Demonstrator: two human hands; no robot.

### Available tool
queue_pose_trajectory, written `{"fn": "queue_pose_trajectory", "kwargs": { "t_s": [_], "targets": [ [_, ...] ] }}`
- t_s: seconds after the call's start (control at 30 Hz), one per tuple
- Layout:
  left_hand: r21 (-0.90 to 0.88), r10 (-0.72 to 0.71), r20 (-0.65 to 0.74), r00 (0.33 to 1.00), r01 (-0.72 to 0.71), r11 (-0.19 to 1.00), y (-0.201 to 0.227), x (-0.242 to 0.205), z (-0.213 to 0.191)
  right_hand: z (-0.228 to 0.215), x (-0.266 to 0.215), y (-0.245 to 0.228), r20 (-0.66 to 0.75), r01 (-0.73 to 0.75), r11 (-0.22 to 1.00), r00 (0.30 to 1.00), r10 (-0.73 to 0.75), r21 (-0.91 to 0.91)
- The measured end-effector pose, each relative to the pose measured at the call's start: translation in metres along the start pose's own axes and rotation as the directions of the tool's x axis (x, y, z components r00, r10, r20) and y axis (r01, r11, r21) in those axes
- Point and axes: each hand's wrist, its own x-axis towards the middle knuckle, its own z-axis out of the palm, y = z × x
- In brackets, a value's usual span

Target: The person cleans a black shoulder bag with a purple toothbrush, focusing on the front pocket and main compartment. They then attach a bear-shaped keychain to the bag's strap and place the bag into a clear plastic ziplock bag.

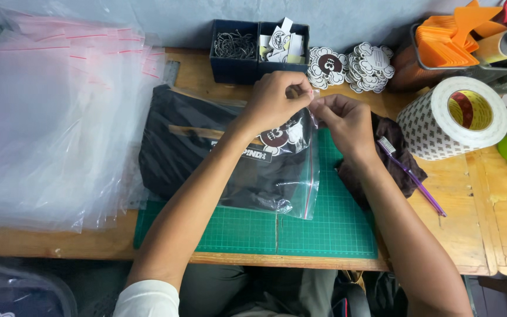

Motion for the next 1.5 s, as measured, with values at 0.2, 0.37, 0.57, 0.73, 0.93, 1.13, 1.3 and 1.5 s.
{"fn": "queue_pose_trajectory", "kwargs": {
  "t_s": [0.2,0.37,0.57,0.73,0.93,1.13,1.3,1.5],
  "targets": [
    [0.001,-0.014,0.004,1.0,0.014,1.0,0.002,-0.003,-0.002,0.0,0.005,0.013,0.051,0.039,0.993,0.998,-0.034,-0.114],
    [0.001,-0.038,0.0,0.999,0.038,0.999,0.009,-0.003,0.0,-0.004,0.009,0.022,0.082,0.077,0.993,0.994,-0.07,-0.086],
    [0.049,-0.018,-0.031,0.999,0.019,0.999,0.005,-0.001,0.006,-0.01,0.007,0.013,0.113,0.118,0.987,0.988,-0.105,-0.114],
    [0.021,-0.004,-0.056,0.998,0.005,1.0,0.004,0.0,0.007,-0.015,0.005,0.011,0.127,0.125,0.976,0.987,-0.103,-0.178],
    [-0.003,-0.02,-0.134,0.991,0.019,1.0,0.008,-0.004,0.003,-0.015,-0.007,0.015,0.116,0.12,0.965,0.989,-0.095,-0.232],
    [0.06,-0.03,-0.132,0.991,0.038,0.997,0.01,-0.002,0.008,-0.016,-0.035,0.007,0.114,0.054,0.968,0.993,-0.026,-0.247],
    [0.047,-0.077,-0.144,0.987,0.084,0.995,0.014,-0.003,-0.002,-0.011,-0.058,-0.002,0.099,-0.027,0.961,0.993,0.057,-0.276],
    [0.025,-0.097,-0.149,0.984,0.102,0.994,0.012,-0.004,-0.001,-0.014,-0.076,-0.001,0.136,-0.053,0.966,0.987,0.09,-0.254]
  ]
}}
